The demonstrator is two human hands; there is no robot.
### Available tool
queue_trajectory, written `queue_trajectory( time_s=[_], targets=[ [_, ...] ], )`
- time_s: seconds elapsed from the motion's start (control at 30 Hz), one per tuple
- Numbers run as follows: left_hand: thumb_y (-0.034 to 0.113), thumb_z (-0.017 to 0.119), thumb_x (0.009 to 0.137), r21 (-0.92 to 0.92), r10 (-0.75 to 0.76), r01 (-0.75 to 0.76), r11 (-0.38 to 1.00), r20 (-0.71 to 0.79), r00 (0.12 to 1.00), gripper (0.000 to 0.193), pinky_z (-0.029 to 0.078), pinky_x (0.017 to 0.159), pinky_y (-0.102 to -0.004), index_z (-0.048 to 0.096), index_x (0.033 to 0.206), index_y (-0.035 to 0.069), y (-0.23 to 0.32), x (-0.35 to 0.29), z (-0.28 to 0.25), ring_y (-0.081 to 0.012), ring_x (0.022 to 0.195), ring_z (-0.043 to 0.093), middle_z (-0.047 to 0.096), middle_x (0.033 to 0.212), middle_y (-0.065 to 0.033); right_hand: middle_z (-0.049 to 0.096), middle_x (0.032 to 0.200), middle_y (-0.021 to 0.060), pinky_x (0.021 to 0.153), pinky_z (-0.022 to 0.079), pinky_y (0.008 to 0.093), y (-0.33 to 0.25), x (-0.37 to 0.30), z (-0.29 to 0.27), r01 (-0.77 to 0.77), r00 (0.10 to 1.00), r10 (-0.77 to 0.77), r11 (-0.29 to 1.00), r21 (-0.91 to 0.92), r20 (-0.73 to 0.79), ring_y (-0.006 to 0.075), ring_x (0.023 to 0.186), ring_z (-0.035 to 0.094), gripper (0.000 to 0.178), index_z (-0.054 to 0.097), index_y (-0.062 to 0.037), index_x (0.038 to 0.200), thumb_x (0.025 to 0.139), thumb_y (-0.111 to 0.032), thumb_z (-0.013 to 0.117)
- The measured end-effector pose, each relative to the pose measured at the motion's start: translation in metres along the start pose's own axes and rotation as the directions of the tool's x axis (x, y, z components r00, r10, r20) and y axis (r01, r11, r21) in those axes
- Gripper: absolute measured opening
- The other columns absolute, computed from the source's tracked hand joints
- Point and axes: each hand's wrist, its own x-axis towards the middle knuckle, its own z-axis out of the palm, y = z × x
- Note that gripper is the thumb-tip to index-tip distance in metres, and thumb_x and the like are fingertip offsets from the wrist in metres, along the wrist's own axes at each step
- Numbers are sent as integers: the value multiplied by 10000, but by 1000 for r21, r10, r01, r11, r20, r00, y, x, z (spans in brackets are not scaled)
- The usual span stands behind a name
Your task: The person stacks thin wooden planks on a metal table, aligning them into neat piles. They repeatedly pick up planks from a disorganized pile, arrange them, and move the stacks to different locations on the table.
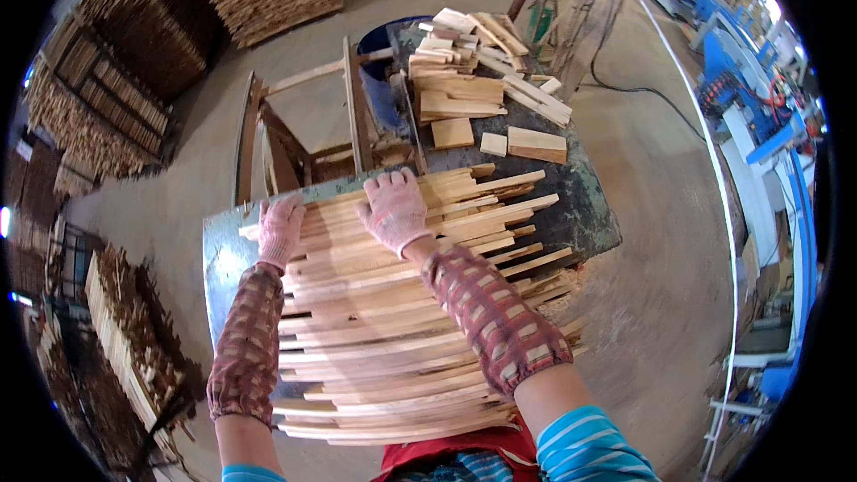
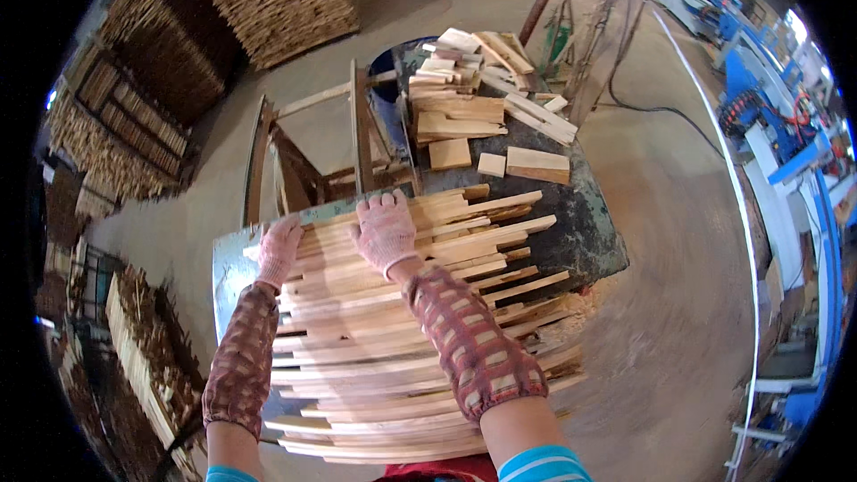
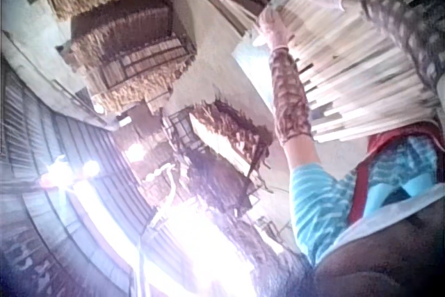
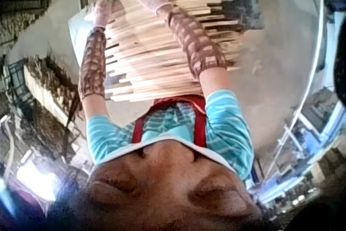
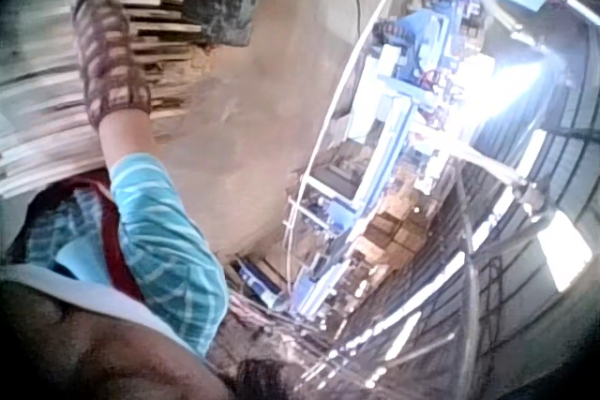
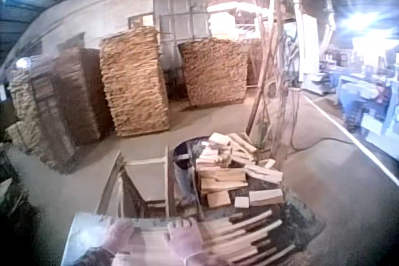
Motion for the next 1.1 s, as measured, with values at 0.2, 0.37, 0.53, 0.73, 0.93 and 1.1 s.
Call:
queue_trajectory(
  time_s=[0.2, 0.37, 0.53, 0.73, 0.93, 1.1],
  targets=[
    [452, 511, 1036, -927, -558, 372, 40, 288, 778, 467, 516, 939, -383, 597, 1373, 142, 9, -2, -12, -198, 1160, 604, 620, 1331, -31, 670, 1067, 119, 904, 436, 472, 14, -1, 12, 166, 982, -170, 985, 48, 86, 297, 1016, 610, 385, 635, -128, 1061, 967, -476, 499],
    [486, 640, 934, 40, -197, 193, 980, 270, 943, 608, 439, 1074, -425, 541, 1418, 133, 35, -3, -30, -292, 1304, 545, 605, 1389, -120, 663, 1042, 111, 901, 438, 440, 14, 1, 20, 153, 988, -152, 988, 30, -32, 271, 1015, 612, 383, 628, -103, 1067, 960, -457, 529],
    [451, 649, 914, 146, 275, -270, 952, -16, 961, 497, 355, 1102, -486, 603, 1271, 109, 55, -5, 11, -311, 1236, 555, 640, 1264, -136, 647, 993, 93, 898, 443, 437, 16, -1, 15, 172, 985, -172, 984, 54, -5, 279, 997, 600, 332, 610, -107, 1031, 945, -422, 549],
    [398, 563, 977, 163, 140, -132, 978, -41, 989, 301, 323, 1137, -523, 670, 1061, 130, 68, 0, 35, -333, 1122, 597, 686, 1074, -129, 652, 939, 104, 960, 420, 435, 19, -5, 8, 135, 990, -130, 987, 86, -60, 280, 969, 599, 302, 618, -120, 936, 895, -416, 574],
    [435, 525, 995, 127, 90, -89, 988, -2, 996, 333, 277, 1173, -521, 678, 1074, 150, 73, -3, 29, -327, 1132, 589, 686, 1078, -110, 452, 1498, 223, 1159, 341, 529, -40, -97, -31, 325, 920, -376, 890, 320, 112, 398, 1362, 447, 804, 353, 32, 1519, 978, -547, 488],
    [419, 534, 983, 67, 107, -107, 992, 6, 994, 335, 274, 1175, -511, 683, 1096, 141, 68, -2, 30, -318, 1159, 577, 678, 1114, -105, 283, 1611, 229, 1277, 76, 506, -120, -237, -29, 525, 698, -715, 484, 700, -29, 385, 1526, 200, 932, 338, 33, 1513, 880, -598, 602]
  ],
)
